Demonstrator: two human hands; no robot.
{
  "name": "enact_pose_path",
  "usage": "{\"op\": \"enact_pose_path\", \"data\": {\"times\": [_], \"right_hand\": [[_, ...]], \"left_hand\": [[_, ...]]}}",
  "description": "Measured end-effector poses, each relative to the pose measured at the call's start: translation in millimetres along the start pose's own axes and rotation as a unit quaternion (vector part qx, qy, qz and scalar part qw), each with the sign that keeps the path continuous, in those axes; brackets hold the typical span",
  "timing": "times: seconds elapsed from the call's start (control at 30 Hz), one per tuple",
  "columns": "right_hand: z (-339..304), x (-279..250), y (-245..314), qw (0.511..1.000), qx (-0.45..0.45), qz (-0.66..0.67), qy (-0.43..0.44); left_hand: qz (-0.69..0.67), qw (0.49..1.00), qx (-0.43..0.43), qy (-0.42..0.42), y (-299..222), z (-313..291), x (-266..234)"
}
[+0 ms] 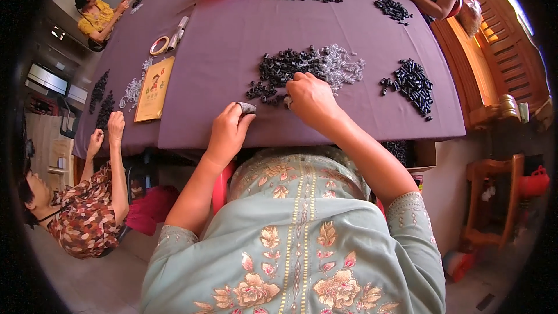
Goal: The person sorts small black and clear plastic items by hand, then packages them into a small plastic bag.
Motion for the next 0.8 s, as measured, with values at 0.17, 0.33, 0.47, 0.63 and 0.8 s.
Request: {"op": "enact_pose_path", "data": {"times": [0.17, 0.33, 0.47, 0.63, 0.8], "right_hand": [[12, 10, 3, 0.998, -0.002, -0.044, 0.052], [10, 4, 3, 0.999, -0.022, -0.012, 0.041], [-12, -20, -1, 0.972, 0.040, 0.227, 0.043], [-36, -1, 2, 0.921, 0.094, 0.368, 0.093], [-53, -1, -8, 0.866, 0.134, 0.478, 0.060]], "left_hand": [[-0.333, 0.907, -0.256, 0.031, 32, -14, 21], [-0.395, 0.874, -0.276, 0.059, 25, -12, 36], [-0.433, 0.855, -0.274, 0.082, 17, -15, 51], [-0.467, 0.835, -0.273, 0.099, -6, -12, 73], [-0.467, 0.840, -0.260, 0.092, -10, -13, 77]]}}
Point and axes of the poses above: each hand's wrist, its own z-axis towards the middle knuckle, its own x-axis out of the palm, y = z × x, the point moved 9 cm from there along z, towards the middle knuckle, and after that the axes turned 3 degrees about -z, right-handed, at the moved point
